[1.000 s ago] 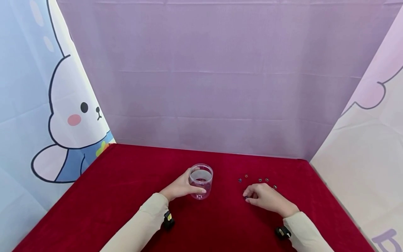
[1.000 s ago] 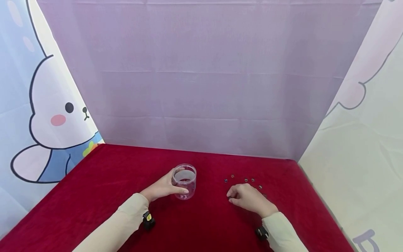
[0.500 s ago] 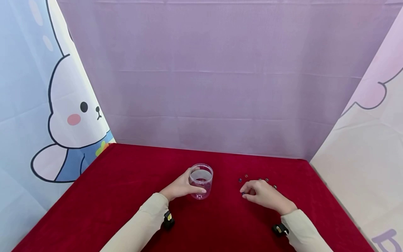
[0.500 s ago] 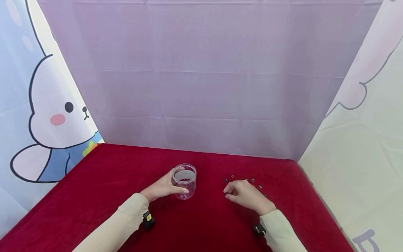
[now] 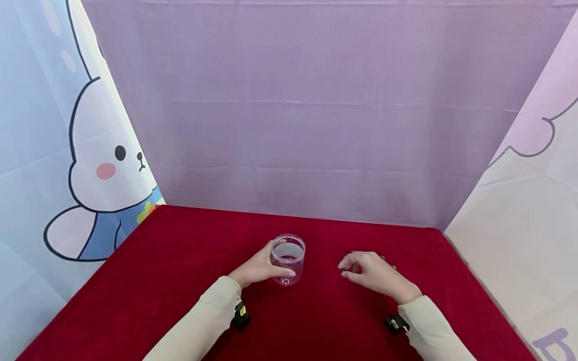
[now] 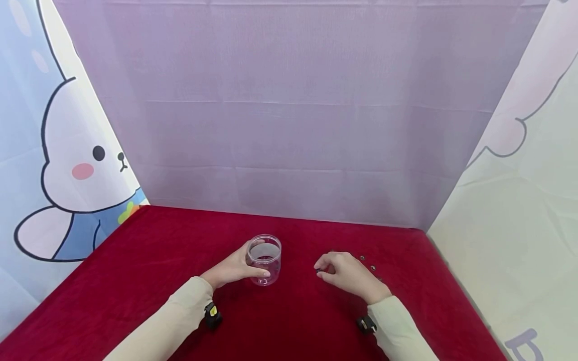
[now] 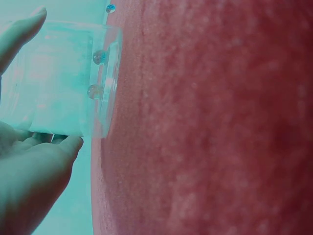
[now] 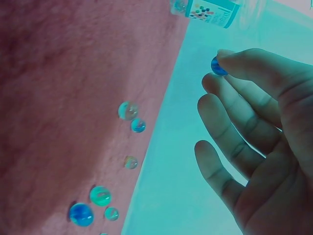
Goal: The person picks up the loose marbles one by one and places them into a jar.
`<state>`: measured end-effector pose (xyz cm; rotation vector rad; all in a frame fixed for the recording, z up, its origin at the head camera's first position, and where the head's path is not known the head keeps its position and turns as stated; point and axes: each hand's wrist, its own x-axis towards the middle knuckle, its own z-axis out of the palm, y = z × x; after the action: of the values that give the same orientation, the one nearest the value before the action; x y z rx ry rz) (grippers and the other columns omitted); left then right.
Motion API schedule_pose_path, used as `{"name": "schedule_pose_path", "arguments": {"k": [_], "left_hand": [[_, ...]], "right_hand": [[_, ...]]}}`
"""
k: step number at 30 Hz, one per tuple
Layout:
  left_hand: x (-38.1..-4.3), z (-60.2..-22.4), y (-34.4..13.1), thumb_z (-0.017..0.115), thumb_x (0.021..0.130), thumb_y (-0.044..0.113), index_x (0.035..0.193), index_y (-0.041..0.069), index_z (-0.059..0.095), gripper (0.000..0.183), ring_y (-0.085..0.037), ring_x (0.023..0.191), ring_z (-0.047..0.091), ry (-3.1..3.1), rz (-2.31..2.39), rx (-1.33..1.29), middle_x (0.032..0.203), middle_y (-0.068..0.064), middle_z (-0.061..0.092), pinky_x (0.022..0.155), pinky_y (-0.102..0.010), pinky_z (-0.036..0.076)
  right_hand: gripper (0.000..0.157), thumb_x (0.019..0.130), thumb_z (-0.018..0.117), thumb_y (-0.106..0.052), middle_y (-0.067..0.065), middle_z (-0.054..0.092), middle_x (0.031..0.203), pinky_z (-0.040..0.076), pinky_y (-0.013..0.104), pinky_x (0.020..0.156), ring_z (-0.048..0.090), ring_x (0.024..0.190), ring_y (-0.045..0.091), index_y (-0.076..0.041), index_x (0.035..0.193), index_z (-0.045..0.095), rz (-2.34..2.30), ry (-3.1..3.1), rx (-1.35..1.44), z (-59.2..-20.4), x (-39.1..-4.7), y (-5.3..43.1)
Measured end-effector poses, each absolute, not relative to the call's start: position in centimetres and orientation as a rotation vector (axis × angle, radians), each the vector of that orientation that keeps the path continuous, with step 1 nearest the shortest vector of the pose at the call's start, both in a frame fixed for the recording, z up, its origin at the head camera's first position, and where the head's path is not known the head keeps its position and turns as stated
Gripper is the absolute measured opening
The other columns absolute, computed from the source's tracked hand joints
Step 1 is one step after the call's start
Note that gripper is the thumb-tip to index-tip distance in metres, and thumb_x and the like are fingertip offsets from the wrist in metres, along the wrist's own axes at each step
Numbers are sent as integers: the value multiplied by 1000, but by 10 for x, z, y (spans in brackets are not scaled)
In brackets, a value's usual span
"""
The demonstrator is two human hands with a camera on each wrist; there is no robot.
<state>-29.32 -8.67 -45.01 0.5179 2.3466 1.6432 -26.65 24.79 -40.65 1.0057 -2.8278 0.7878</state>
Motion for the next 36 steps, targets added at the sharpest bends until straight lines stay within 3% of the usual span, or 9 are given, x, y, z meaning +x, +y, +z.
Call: {"name": "schedule_pose_path", "arguments": {"k": [10, 22, 36], "left_hand": [[-293, -450, -87, 88, 77, 34, 152, 13, 32, 95, -26, 128, 45, 2345, 1644, 520, 138, -6, 50, 100, -51, 46], [-295, -452, -88, 89, 77, 35, 152, 14, 32, 97, -27, 129, 45, 2350, 1637, 522, 138, -6, 50, 100, -51, 46], [-295, -453, -87, 88, 77, 35, 152, 15, 31, 96, -27, 129, 44, 2350, 1636, 500, 139, -6, 49, 101, -52, 46]], "right_hand": [[17, 88, 78, -10, -13, 67, 95, 57, 33, 72, 59, 80, 3, -17, 103, 73, 768, -2742, 1034, -396, -266, 235], [21, 88, 79, -10, -14, 66, 96, 55, 27, 70, 58, 81, 3, -19, 105, 72, 778, -2669, 1061, -387, -268, 222], [21, 88, 79, -13, -15, 66, 97, 55, 31, 68, 58, 80, 3, -20, 107, 72, 798, -2584, 1114, -382, -273, 206]]}}
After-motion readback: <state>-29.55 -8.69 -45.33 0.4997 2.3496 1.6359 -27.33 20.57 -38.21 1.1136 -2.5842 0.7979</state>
